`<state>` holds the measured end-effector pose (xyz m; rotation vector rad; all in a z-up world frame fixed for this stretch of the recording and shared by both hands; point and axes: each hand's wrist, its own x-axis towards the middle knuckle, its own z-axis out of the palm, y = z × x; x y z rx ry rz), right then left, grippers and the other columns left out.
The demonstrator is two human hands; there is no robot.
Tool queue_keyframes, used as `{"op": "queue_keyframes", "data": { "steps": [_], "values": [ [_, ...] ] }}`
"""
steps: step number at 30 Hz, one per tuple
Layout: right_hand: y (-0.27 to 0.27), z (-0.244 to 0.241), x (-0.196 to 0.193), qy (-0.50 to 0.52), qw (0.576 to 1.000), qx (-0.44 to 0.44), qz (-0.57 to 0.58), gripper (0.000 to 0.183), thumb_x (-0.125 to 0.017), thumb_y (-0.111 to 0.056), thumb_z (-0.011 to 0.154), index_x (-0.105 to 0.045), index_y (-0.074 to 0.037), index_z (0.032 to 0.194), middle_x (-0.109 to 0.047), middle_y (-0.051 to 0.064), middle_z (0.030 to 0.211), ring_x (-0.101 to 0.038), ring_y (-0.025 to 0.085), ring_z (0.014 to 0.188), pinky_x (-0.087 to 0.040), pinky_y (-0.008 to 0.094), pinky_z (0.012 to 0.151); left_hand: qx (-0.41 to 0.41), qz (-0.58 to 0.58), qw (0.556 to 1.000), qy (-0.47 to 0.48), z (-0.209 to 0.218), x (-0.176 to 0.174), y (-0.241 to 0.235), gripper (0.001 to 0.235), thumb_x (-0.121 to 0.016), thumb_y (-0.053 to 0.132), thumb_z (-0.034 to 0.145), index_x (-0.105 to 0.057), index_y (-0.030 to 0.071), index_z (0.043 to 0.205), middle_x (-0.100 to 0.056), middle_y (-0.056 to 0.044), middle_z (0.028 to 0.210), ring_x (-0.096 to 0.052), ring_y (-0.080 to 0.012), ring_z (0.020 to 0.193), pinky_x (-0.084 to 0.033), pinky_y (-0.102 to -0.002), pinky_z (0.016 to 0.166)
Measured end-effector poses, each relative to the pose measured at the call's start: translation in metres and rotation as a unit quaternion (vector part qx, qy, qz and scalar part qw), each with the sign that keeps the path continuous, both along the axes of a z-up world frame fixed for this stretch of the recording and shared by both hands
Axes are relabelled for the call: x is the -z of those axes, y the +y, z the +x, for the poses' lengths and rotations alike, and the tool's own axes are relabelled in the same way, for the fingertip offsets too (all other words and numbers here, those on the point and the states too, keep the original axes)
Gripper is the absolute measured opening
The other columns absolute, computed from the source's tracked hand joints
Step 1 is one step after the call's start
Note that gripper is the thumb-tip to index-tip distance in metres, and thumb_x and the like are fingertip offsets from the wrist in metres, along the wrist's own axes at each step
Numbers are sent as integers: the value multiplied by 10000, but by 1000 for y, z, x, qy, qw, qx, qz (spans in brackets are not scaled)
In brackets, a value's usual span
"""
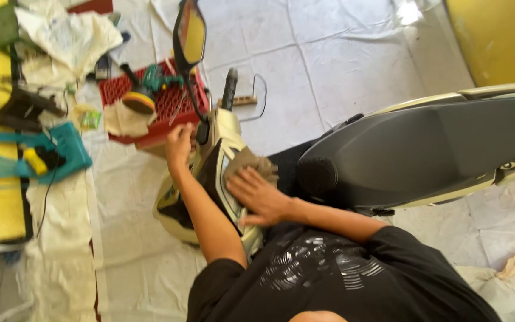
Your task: The person cleans a motorcycle's front dashboard and panel with a cloth, wiping the surfaces while holding the scooter steady with the other hand. The person also presses a button on the scooter with a free hand.
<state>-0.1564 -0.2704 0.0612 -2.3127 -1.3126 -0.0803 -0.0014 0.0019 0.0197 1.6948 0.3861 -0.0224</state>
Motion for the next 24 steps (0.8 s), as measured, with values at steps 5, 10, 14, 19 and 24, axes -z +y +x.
{"op": "queue_keyframes", "data": {
  "steps": [5, 10, 14, 19, 24],
  "values": [
    [-10, 8, 3, 71, 995, -38, 53, 906, -330, -654, 1052, -297, 67, 1600, -319, 289, 1653, -257, 447, 1566, -137, 561, 1294, -19, 54, 997, 49, 4, 11, 1, 341, -652, 354, 979, -742, 25, 981, -705, -34, 775, -602, -110, 580, -467, -290, 514],
    [2, -4, 14, 3, 999, 22, 29, 915, -343, -641, 1021, -288, 82, 1579, -288, 323, 1643, -232, 474, 1557, -116, 567, 1270, -55, 16, 998, 41, 14, 32, 7, 363, -639, 319, 967, -777, -13, 1017, -771, -54, 824, -624, -118, 597, -516, -271, 569],
    [-6, 4, 25, 44, 997, -57, 15, 901, -325, -653, 1044, -302, 63, 1591, -303, 295, 1656, -250, 438, 1571, -114, 566, 1299, -66, 2, 997, 49, 12, 48, 11, 391, -634, 322, 964, -763, -44, 1011, -762, -92, 837, -668, -115, 610, -527, -286, 575],
    [-16, 4, 16, 96, 994, -23, 42, 913, -312, -661, 1072, -282, 88, 1592, -282, 313, 1655, -198, 464, 1580, -111, 548, 1314, -83, 43, 992, 83, -3, 26, 4, 427, -621, 333, 974, -770, -66, 939, -745, -82, 763, -640, -113, 576, -521, -264, 564],
    [-20, 3, 31, 52, 996, -76, -11, 866, -341, -647, 1038, -322, 18, 1594, -309, 260, 1650, -214, 428, 1572, -94, 554, 1296, -77, -5, 991, 105, -7, 33, 15, 426, -631, 372, 987, -744, -27, 889, -658, -49, 662, -565, -109, 521, -396, -261, 476]
  ]
}}
